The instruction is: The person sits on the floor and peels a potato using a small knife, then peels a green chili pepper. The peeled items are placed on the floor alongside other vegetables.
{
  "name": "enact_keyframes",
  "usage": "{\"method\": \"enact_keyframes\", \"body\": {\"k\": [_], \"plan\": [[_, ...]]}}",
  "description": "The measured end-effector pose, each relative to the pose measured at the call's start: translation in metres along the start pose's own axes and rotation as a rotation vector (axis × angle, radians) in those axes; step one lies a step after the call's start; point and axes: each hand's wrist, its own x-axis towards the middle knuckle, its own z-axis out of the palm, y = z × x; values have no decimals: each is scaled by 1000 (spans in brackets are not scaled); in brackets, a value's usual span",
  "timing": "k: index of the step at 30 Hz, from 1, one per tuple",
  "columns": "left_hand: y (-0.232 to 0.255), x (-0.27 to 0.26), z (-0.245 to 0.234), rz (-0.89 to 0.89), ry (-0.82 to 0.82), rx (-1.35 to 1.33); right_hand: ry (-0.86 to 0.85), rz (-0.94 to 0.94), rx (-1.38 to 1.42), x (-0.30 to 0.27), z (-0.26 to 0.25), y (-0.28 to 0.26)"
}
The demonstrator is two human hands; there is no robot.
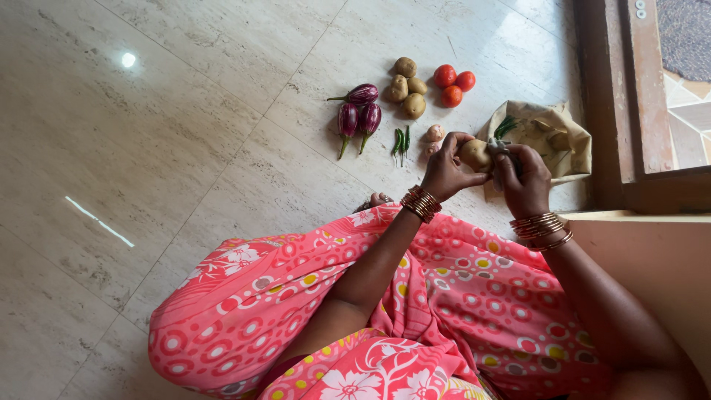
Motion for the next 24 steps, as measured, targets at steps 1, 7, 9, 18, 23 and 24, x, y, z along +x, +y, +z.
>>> {"method": "enact_keyframes", "body": {"k": [1,7,9,18,23,24], "plan": [[0,0,-1,15,14,52,15,-178,-110,-3,0,-8],[2,2,-8,13,65,133,-34,-564,-452,-18,4,-48],[4,2,-7,-23,64,165,-30,-595,-508,-19,4,-52],[11,4,-6,0,10,68,-9,3,-91,10,-5,9],[8,3,-8,-52,-92,34,-46,39,135,20,-5,27],[6,3,-7,-78,-116,10,-23,-24,67,18,-5,24]]}}
